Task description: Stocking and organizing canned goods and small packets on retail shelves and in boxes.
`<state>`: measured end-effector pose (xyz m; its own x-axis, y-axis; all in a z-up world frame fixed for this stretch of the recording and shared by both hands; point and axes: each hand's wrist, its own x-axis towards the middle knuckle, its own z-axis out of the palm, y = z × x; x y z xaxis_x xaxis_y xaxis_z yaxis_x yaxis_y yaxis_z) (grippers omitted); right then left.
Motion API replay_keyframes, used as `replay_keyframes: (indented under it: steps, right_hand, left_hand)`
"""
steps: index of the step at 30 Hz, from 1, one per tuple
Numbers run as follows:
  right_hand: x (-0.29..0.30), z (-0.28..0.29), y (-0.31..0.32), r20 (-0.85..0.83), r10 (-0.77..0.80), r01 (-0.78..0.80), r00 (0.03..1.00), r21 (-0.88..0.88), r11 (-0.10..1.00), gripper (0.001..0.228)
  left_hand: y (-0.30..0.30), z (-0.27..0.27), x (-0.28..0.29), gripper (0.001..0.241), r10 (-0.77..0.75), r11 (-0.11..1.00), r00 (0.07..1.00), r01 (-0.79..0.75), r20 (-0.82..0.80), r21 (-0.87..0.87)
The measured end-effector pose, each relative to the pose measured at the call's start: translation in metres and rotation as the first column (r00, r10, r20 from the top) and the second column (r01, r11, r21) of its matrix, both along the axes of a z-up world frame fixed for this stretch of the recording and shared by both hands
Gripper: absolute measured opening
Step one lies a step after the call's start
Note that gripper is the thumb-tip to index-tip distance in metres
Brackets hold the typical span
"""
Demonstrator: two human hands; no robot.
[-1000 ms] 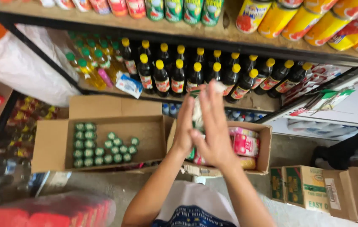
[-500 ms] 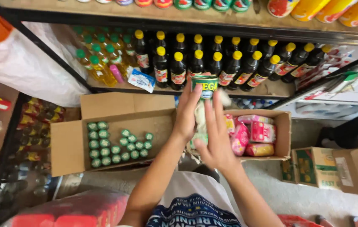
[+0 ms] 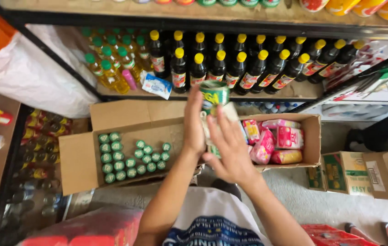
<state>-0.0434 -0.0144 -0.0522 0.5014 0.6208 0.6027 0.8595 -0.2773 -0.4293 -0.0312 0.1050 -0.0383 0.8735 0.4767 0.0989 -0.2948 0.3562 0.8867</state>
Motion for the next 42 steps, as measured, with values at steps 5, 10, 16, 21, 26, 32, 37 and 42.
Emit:
replay_keyframes:
  steps: [5, 10, 16, 21, 26, 32, 37, 42]
  right_hand:
    - [0.018, 0.045, 0.007, 0.026, -0.057, 0.056, 0.998, 0.058, 0.997, 0.075]
    - [-0.021, 0.029, 0.016, -0.035, 0.008, -0.006, 0.999, 0.041, 0.999, 0.082]
    - [0.022, 0.062, 0.013, -0.122, -0.022, 0.044, 0.992, 0.185, 0.982, 0.071]
    - [-0.001, 0.02, 0.013, -0.104, 0.013, 0.0, 0.995, 0.126, 0.992, 0.085]
    - [0.01, 0.026, 0.017, -0.071, 0.001, 0.0, 0.997, 0.019, 1.0, 0.084]
    - [0.025, 0.063, 0.035, -0.068, 0.019, -0.008, 0.997, 0.153, 0.988, 0.085]
    - [0.003, 0.009, 0.026, -0.021, 0.015, -0.015, 1.0, -0.017, 1.0, 0.084]
    - [0.035, 0.038, 0.014, -0.056, -0.004, 0.012, 0.998, 0.131, 0.991, 0.08]
  left_hand:
    - [-0.011, -0.021, -0.005, 0.046, -0.165, 0.98, 0.986, 0.168, -0.036, 0.109]
    - [-0.005, 0.02, -0.005, 0.052, 0.021, 0.989, 1.0, -0.022, -0.006, -0.15]
    - [-0.01, -0.01, -0.016, 0.06, -0.125, 0.992, 0.991, 0.124, 0.047, 0.027]
    - [0.001, 0.007, -0.007, 0.048, -0.072, 0.997, 0.99, 0.073, 0.119, -0.005]
    - [0.005, -0.019, 0.002, 0.047, -0.042, 0.995, 0.996, 0.05, 0.081, -0.088]
    - [0.007, -0.021, 0.004, 0.052, -0.063, 0.967, 0.996, 0.045, 0.063, 0.249]
    - [0.021, 0.018, 0.008, 0.057, 0.186, 0.975, 0.981, -0.192, -0.057, -0.111]
    - [-0.004, -0.005, 0.008, 0.053, -0.095, 0.985, 0.995, 0.091, -0.02, -0.144]
